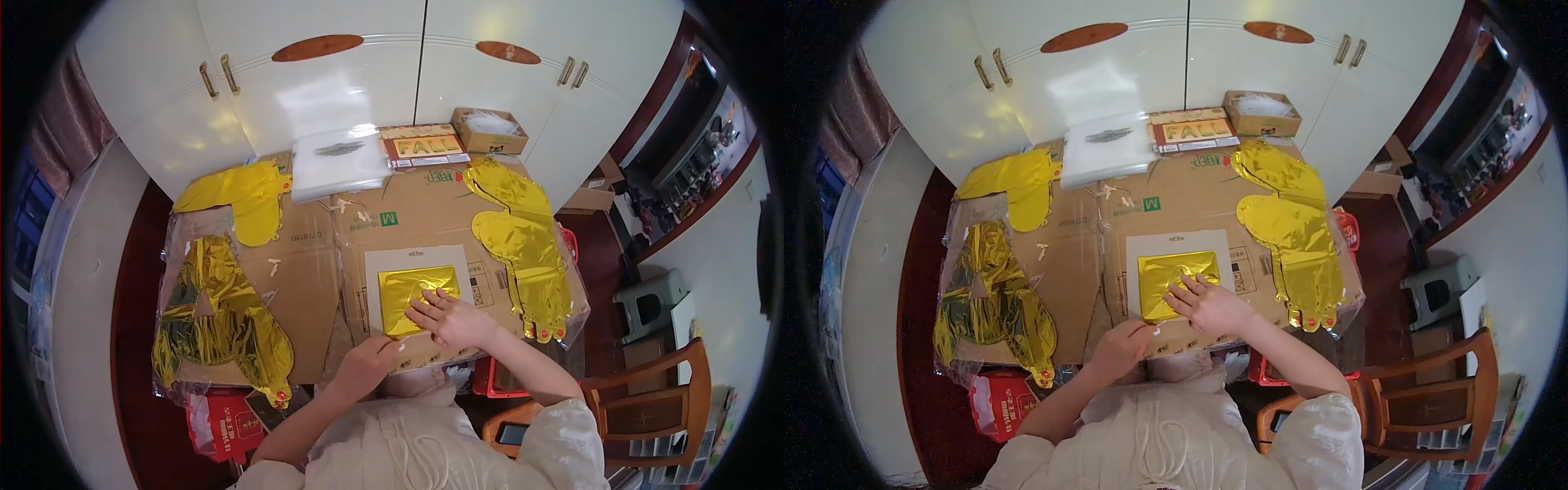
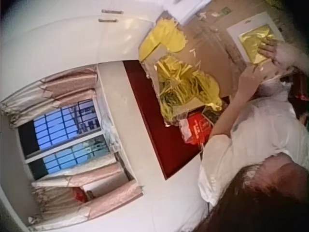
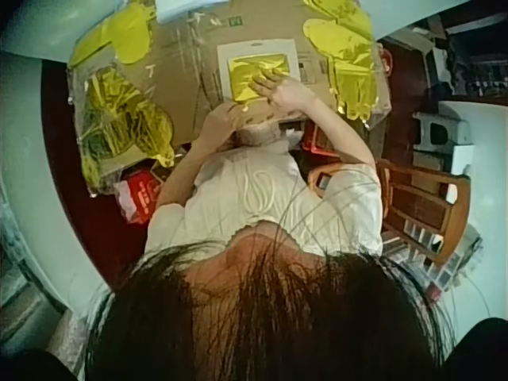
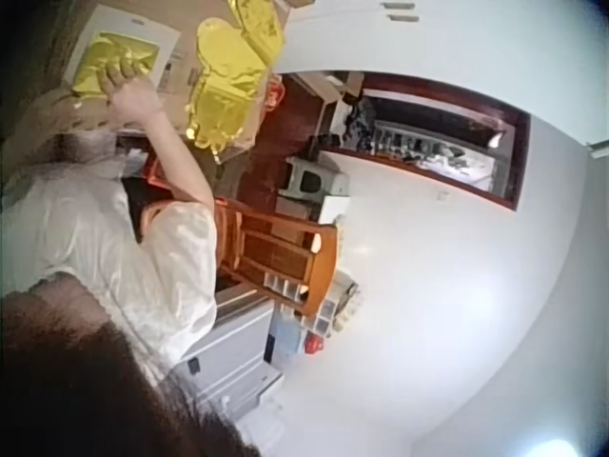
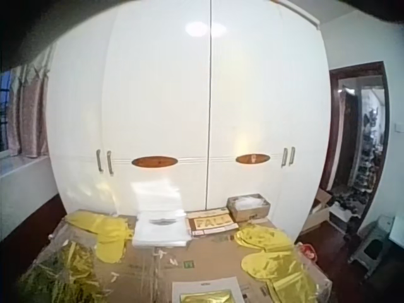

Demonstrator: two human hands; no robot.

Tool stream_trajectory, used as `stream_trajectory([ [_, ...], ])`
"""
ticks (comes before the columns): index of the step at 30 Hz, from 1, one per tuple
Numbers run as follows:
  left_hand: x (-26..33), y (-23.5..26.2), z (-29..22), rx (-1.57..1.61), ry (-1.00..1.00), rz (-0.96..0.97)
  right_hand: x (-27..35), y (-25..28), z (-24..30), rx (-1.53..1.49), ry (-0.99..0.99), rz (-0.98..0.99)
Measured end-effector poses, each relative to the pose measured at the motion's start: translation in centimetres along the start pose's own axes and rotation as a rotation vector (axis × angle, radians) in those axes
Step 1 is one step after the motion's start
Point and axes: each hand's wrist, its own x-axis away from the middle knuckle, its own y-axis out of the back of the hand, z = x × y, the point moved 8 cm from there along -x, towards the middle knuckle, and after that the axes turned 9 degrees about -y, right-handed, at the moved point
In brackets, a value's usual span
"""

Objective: Folding gold foil balloons on a cardboard surface.

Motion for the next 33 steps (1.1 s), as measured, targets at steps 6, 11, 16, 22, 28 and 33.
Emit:
stream_trajectory([
  [6,-1.1,-0.3,-1.7,-0.147,-0.183,-0.062,-0.4,0.6,-1.8,-0.258,-0.123,0.087],
  [11,-2.6,-1.1,-1.9,-0.297,-0.295,-0.157,-0.6,1.0,-3.4,-0.429,-0.168,0.056],
  [16,-4.3,-2.6,-2.3,-0.492,-0.354,-0.201,-0.6,1.5,-4.2,-0.54,-0.206,0.028],
  [22,-4.7,-2.2,-2.2,-0.535,-0.202,-0.097,-0.7,2.1,-4.5,-0.584,-0.262,0.04],
  [28,-1.9,-1.7,-3.7,-0.462,-0.142,-0.065,-0.6,1.8,-4.4,-0.577,-0.28,0.074],
  [33,-3.2,-3.5,-1.9,-0.302,-0.032,0.057,-0.5,2.5,-3.8,-0.561,-0.251,0.041],
])
